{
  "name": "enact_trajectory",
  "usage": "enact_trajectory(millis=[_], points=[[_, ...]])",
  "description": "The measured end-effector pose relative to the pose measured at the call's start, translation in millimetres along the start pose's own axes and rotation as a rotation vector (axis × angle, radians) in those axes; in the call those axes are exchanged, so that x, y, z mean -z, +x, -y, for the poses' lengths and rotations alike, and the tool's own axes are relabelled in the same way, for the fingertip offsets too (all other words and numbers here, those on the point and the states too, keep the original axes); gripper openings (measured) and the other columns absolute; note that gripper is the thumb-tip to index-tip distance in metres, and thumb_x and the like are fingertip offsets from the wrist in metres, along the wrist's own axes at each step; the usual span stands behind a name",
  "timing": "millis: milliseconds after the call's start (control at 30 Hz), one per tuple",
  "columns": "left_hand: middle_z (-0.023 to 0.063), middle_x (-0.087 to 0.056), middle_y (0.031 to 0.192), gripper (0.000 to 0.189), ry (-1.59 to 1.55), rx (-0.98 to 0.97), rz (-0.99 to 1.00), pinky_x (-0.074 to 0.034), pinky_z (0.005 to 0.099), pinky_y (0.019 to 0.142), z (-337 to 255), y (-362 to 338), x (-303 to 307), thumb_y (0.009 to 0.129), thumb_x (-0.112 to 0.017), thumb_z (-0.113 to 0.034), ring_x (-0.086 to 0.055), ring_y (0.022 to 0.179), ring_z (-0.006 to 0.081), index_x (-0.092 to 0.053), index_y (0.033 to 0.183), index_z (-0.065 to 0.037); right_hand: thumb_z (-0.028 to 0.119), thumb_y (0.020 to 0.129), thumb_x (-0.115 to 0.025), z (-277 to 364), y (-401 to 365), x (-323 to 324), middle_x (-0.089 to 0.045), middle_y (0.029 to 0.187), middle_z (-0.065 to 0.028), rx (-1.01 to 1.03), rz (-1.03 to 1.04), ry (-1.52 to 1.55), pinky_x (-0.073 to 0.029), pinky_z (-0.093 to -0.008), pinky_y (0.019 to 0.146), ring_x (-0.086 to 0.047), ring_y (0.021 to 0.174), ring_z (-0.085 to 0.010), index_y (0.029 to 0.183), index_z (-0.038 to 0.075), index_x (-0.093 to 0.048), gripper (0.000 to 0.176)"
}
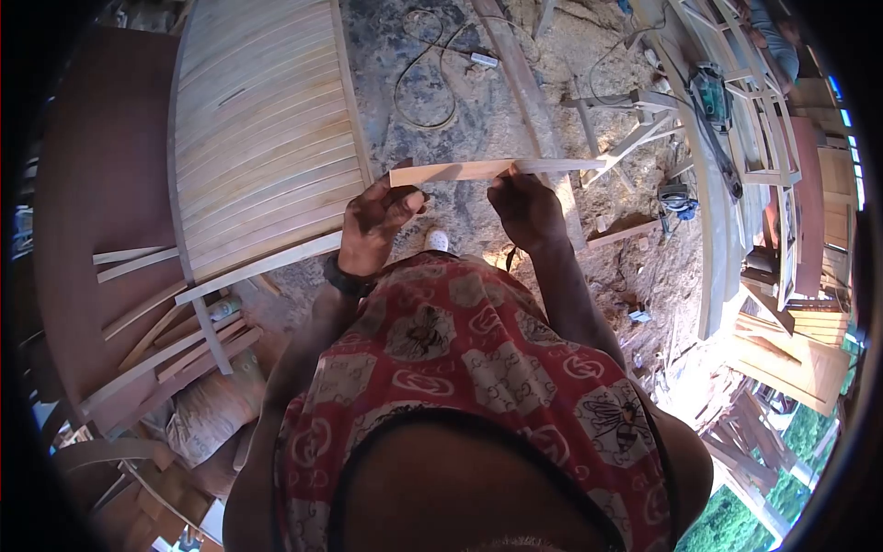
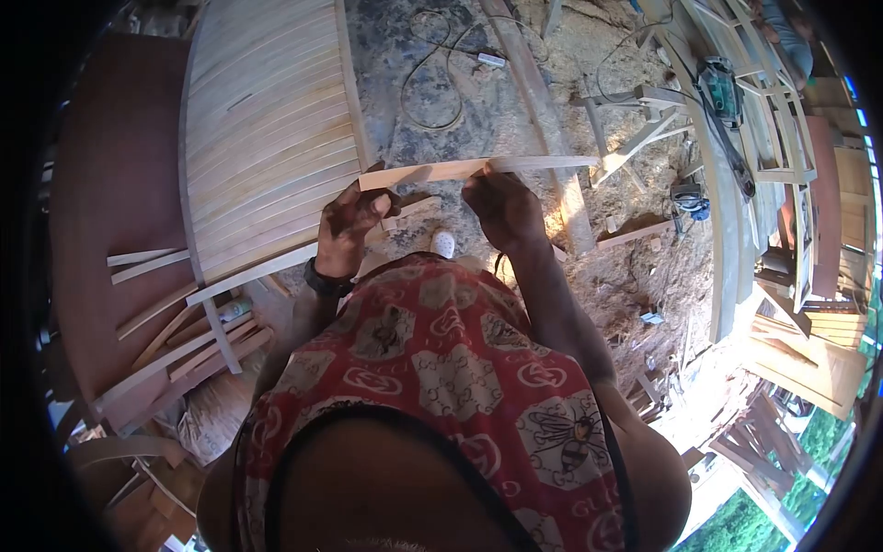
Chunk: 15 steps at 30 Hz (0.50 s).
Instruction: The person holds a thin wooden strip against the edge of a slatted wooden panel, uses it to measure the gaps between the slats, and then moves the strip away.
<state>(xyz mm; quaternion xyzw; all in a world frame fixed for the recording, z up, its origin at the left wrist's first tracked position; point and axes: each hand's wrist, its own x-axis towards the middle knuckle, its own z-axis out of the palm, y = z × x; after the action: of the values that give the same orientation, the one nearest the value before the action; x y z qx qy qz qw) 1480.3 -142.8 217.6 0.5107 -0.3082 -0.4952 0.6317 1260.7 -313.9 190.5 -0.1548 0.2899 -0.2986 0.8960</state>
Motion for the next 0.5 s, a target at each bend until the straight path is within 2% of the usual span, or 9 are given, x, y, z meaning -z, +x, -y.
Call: enact_trajectory(millis=[67, 100, 133, 200, 333, 400, 500], points=[[0.0103, -0.076, 0.105, 0.044, 0.003, -0.004, -0.112, -0.055, 0.0319, 0.092, -2.5, 0.5, -20.4, 0.101, -0.074, -0.020, -0.069, 0.099, 0.0161, -0.065, 0.138, 0.003, 0.011, 0.106, -0.060, 5.5, -5.4, 6.1, -0.072, 0.096, -0.0078, -0.028, -0.039, -0.003, -0.059, -0.0368, 0.086, -0.070, 0.093, -0.0224, 0.109, 0.003, -0.067, 0.011], [0.0085, -0.077, 0.098, 0.035, 0.012, 0.002, -0.194, -0.055, 0.0316, 0.090, -5.4, -0.3, -31.4, 0.101, -0.075, -0.023, -0.070, 0.093, 0.0151, -0.074, 0.124, 0.003, 0.011, 0.106, -0.060, 7.0, -7.7, 11.9, -0.071, 0.097, -0.0078, -0.045, -0.027, 0.000, -0.060, -0.0368, 0.087, -0.070, 0.094, -0.0225, 0.109, 0.003, -0.067, 0.011], [0.0085, -0.077, 0.098, 0.035, 0.014, 0.009, -0.190, -0.055, 0.0316, 0.090, -0.3, 0.7, -37.3, 0.101, -0.075, -0.023, -0.070, 0.093, 0.0151, -0.074, 0.124, 0.003, 0.010, 0.106, -0.060, 8.4, -10.2, 15.9, -0.071, 0.097, -0.0078, -0.061, -0.013, 0.005, -0.060, -0.0368, 0.088, -0.071, 0.095, -0.0226, 0.108, 0.003, -0.068, 0.011], [0.0085, -0.077, 0.097, 0.031, 0.034, -0.111, -0.226, -0.055, 0.0302, 0.087, 12.2, 3.4, -45.2, 0.101, -0.074, -0.019, -0.070, 0.091, 0.0143, -0.074, 0.123, 0.003, 0.010, 0.107, -0.058, 8.7, -13.8, 21.2, -0.071, 0.097, -0.0091, -0.052, -0.036, 0.036, -0.060, -0.0373, 0.089, -0.070, 0.093, -0.0230, 0.109, 0.002, -0.067, 0.012], [0.0083, -0.077, 0.095, 0.025, 0.137, -0.233, -0.255, -0.054, 0.0286, 0.082, 2.3, 5.3, -67.4, 0.102, -0.072, -0.014, -0.069, 0.088, 0.0132, -0.075, 0.119, 0.004, 0.012, 0.109, -0.056, 13.9, -21.0, 27.1, -0.068, 0.100, -0.0106, -0.048, -0.057, 0.064, -0.059, -0.0381, 0.092, -0.068, 0.095, -0.0228, 0.111, 0.001, -0.064, 0.014], [0.0095, -0.076, 0.093, 0.018, 0.408, -0.355, -0.239, -0.053, 0.0283, 0.076, -6.7, 6.9, -74.6, 0.099, -0.073, -0.006, -0.067, 0.084, 0.0134, -0.076, 0.114, 0.005, 0.012, 0.109, -0.055, 17.0, -18.9, 29.9, -0.068, 0.101, -0.0106, -0.060, -0.031, 0.088, -0.058, -0.0380, 0.092, -0.067, 0.095, -0.0226, 0.111, 0.001, -0.064, 0.014], [0.0118, -0.075, 0.092, 0.017, 0.534, -0.406, -0.199, -0.052, 0.0302, 0.073, -6.5, 9.3, -81.2, 0.094, -0.076, 0.000, -0.067, 0.081, 0.0168, -0.077, 0.111, 0.004, 0.012, 0.109, -0.055, 23.9, -17.8, 32.7, -0.067, 0.103, -0.0104, -0.083, 0.013, 0.126, -0.057, -0.0379, 0.094, -0.066, 0.097, -0.0225, 0.110, 0.002, -0.062, 0.013]])
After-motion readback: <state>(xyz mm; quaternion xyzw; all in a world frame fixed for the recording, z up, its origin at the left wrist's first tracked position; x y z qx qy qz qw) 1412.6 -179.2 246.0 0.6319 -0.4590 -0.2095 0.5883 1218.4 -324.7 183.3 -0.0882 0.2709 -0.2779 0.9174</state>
